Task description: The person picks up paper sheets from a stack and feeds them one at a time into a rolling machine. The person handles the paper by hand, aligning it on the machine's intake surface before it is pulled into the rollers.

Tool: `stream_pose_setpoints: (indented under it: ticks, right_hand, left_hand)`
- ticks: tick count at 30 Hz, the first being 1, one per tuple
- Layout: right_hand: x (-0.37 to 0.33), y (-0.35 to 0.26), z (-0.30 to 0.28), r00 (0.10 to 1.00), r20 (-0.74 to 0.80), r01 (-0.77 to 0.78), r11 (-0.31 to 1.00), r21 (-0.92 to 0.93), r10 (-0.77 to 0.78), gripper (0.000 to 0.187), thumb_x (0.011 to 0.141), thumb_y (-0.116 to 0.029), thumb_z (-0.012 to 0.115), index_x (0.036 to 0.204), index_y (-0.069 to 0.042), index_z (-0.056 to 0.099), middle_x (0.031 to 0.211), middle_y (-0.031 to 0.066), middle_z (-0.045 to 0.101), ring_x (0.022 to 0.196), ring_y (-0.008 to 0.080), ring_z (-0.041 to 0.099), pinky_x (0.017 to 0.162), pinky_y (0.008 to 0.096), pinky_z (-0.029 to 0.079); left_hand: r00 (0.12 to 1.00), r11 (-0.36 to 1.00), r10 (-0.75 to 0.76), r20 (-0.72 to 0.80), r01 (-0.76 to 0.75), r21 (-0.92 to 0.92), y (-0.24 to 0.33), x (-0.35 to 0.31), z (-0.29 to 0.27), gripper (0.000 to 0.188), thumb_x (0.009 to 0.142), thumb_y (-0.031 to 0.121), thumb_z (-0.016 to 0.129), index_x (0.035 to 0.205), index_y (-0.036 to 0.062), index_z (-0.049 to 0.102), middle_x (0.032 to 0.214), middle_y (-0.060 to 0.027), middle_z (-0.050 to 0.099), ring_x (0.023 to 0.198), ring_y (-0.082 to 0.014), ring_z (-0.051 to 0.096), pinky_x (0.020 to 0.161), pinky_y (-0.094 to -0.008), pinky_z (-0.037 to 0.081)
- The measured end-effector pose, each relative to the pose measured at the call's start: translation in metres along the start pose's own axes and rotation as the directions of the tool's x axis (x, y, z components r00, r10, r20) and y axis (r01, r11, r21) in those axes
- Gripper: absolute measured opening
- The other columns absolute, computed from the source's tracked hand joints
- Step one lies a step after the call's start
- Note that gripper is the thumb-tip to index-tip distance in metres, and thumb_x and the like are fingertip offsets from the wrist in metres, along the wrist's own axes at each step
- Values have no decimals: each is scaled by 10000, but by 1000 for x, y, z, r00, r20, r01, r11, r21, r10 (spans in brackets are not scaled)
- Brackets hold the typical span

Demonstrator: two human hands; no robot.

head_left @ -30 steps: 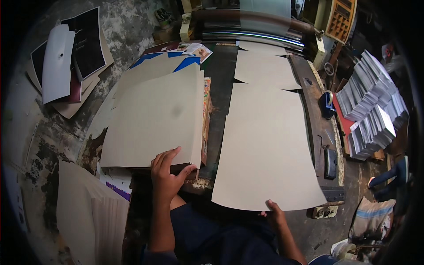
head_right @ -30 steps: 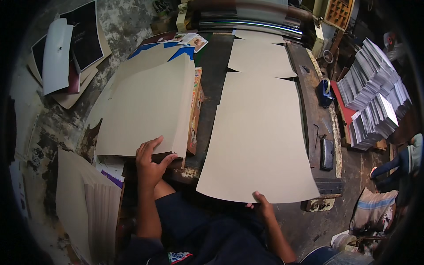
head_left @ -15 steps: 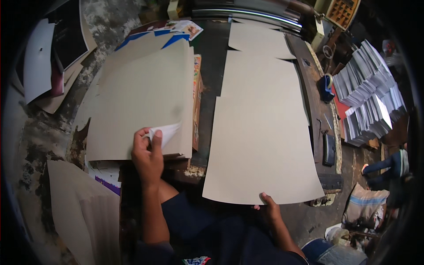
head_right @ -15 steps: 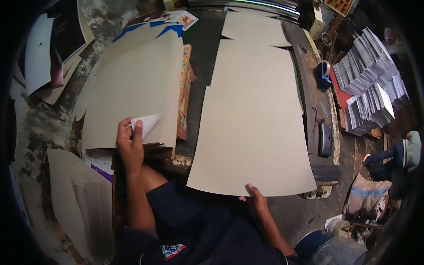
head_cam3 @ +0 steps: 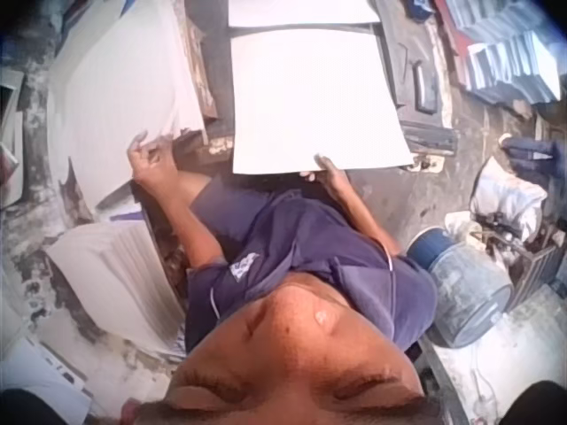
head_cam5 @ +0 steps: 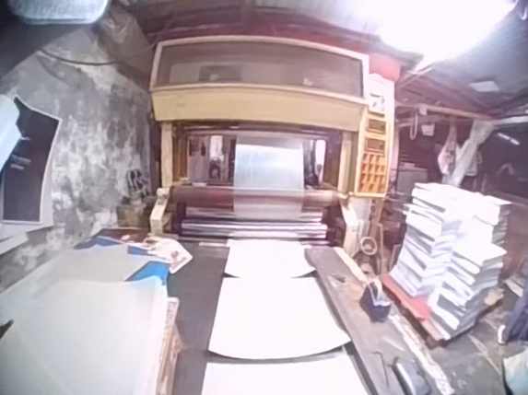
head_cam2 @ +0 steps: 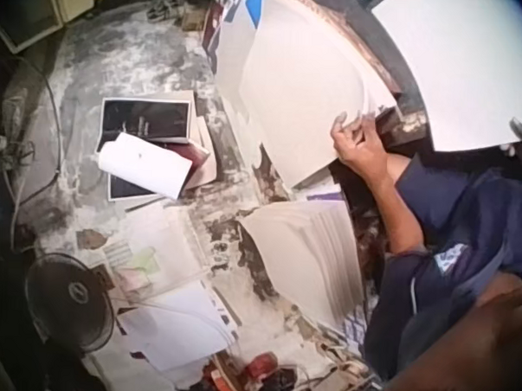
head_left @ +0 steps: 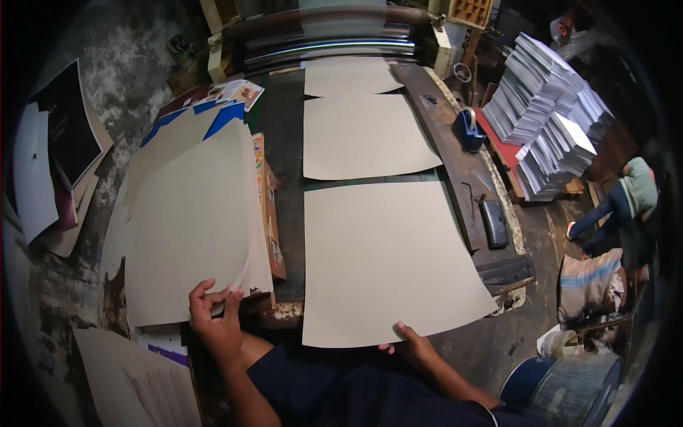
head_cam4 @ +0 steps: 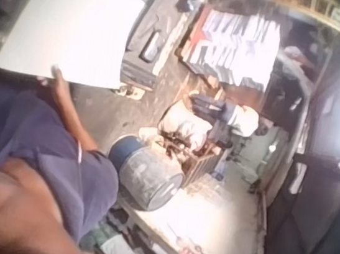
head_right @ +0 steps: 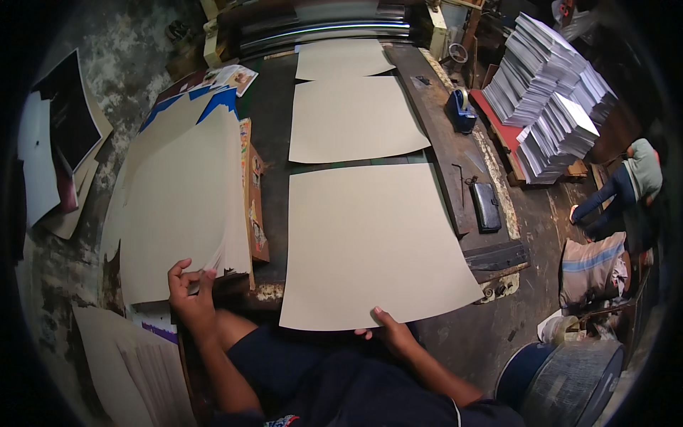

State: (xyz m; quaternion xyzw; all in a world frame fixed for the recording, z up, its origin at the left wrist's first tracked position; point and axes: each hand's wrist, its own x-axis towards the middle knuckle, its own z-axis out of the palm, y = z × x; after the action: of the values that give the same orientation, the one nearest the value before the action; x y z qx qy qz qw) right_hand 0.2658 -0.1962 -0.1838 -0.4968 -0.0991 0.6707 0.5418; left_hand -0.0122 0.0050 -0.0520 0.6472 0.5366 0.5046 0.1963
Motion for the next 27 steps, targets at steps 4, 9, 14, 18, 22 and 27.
stream_pose_setpoints:
  ticks: [4, 9, 14, 18, 22, 27]
  right_hand:
    - [25, -9, -1, 1000, -1, 18, 992, 123, -18, 424, 1002, -373, 458, 1182, 6, 515, 1006, 157, 634, 856, 239, 633, 733, 344, 482]
    - [68, -32, -6, 1000, 20, 9, 975, 223, -14, 482, 991, -449, 460, 1205, -17, 484, 967, 178, 637, 763, 208, 608, 762, 363, 490]
    - [96, -49, -3, 999, 3, 48, 960, 276, -51, 525, 986, -504, 431, 1192, -23, 466, 934, 187, 646, 673, 186, 587, 776, 378, 513]
    - [130, -46, -3, 992, -78, 123, 936, 331, -103, 502, 996, -487, 411, 1197, -30, 453, 937, 177, 650, 669, 179, 588, 751, 385, 526]
    - [144, -42, 9, 970, -176, 217, 922, 322, -167, 505, 989, -484, 431, 1244, -48, 420, 1051, 156, 633, 755, 177, 595, 730, 396, 537]
    - [96, -66, 40, 985, -126, 155, 918, 364, -116, 594, 970, -494, 464, 1356, -57, 356, 1205, 138, 578, 903, 200, 596, 790, 398, 549]
  left_hand:
    - [966, 995, -85, 243, 96, -31, -5, 12, -22, 437, 758, 72, 814, 1118, -17, 584, 843, -143, 715, 858, -154, 668, 887, -276, 454]
    - [954, 989, -78, 289, 111, -100, -18, 15, -32, 360, 936, 308, 654, 1076, -22, 631, 775, 18, 584, 768, -79, 541, 760, -214, 414]
    - [953, 963, -250, 173, 263, -58, -40, 12, -29, 381, 1009, 327, 521, 1014, -35, 638, 890, -39, 624, 839, -105, 550, 807, -241, 434]
    - [876, 693, -452, -168, 227, -684, -23, 16, -11, 387, 989, 273, 550, 1083, -96, 615, 1103, -128, 636, 1057, -188, 566, 965, -332, 433]
    - [936, 911, -243, -254, 130, -392, -12, 4, -8, 348, 984, 277, 530, 958, -54, 634, 975, -129, 668, 943, -255, 615, 985, -347, 417]
    - [961, 961, 265, 78, -256, -106, 31, -12, -3, 309, 928, 268, 527, 772, 25, 637, 758, -122, 671, 801, -247, 648, 1045, -487, 336]
